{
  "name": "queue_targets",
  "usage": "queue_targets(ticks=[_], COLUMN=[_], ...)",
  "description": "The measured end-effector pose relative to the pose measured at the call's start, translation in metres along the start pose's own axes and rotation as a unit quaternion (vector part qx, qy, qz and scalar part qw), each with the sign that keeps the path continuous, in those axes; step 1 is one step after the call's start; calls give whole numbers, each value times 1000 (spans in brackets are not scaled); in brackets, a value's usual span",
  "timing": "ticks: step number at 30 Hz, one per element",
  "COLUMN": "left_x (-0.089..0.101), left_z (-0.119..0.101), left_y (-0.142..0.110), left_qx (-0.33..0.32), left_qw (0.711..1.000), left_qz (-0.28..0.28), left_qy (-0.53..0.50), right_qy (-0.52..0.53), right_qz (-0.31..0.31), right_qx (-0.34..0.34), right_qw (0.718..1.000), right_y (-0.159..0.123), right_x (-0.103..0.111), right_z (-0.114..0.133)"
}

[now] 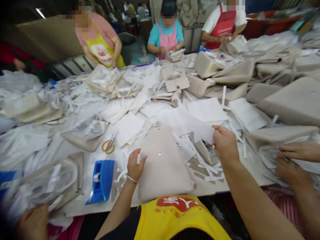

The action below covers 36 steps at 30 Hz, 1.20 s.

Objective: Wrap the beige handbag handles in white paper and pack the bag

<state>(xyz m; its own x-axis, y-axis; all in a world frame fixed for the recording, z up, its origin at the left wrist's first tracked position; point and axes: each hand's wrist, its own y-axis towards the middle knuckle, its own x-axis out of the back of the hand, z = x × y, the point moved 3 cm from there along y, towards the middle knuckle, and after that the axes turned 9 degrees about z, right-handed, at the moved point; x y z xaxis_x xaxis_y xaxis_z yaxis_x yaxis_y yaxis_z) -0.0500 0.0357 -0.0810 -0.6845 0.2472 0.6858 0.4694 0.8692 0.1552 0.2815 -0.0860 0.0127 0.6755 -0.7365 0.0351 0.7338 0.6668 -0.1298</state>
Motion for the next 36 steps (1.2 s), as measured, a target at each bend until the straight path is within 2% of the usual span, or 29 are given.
queue_targets(ticks=[1,3,6,7,9,11,13,15,17,19,21,24,28,30,33,36], left_x=[3,5,4,3,1,-1,-3,-4,-6,-10,-16,-20,-22,-25,-29,-27], left_z=[-8,-19,-23,-21,-15,-5,7,18,28,36,40,44,45,43,34,23], left_y=[0,2,7,9,14,18,23,27,31,34,36,38,40,41,41,38], left_qx=[-7,22,122,148,179,199,211,215,213,223,236,245,248,235,216,224], left_qw=[999,984,919,898,878,880,906,947,968,966,958,955,954,953,945,929], left_qz=[23,82,119,121,119,117,118,108,106,128,160,164,168,181,206,232], left_qy=[-38,-159,-357,-397,-427,-414,-347,-212,-81,-28,-33,-36,22,61,130,182], right_qy=[-54,-190,-370,-424,-523,-595,-634,-657,-677,-684,-673,-638,-568,-544,-534,-532], right_qz=[18,77,169,186,201,204,211,224,220,202,196,203,153,139,140,142], right_qx=[-9,-34,-43,-36,-22,-9,0,7,22,67,141,206,157,133,127,136], right_qw=[998,978,912,886,828,777,744,720,702,698,699,714,794,817,824,823], right_y=[-16,-44,-75,-83,-95,-105,-114,-120,-121,-117,-110,-91,-54,-39,-29,-31], right_x=[-20,-57,-101,-113,-132,-145,-153,-156,-154,-152,-153,-152,-134,-124,-118,-118], right_z=[-3,-11,-26,-31,-43,-54,-63,-67,-65,-58,-51,-57,-94,-112,-128,-133])
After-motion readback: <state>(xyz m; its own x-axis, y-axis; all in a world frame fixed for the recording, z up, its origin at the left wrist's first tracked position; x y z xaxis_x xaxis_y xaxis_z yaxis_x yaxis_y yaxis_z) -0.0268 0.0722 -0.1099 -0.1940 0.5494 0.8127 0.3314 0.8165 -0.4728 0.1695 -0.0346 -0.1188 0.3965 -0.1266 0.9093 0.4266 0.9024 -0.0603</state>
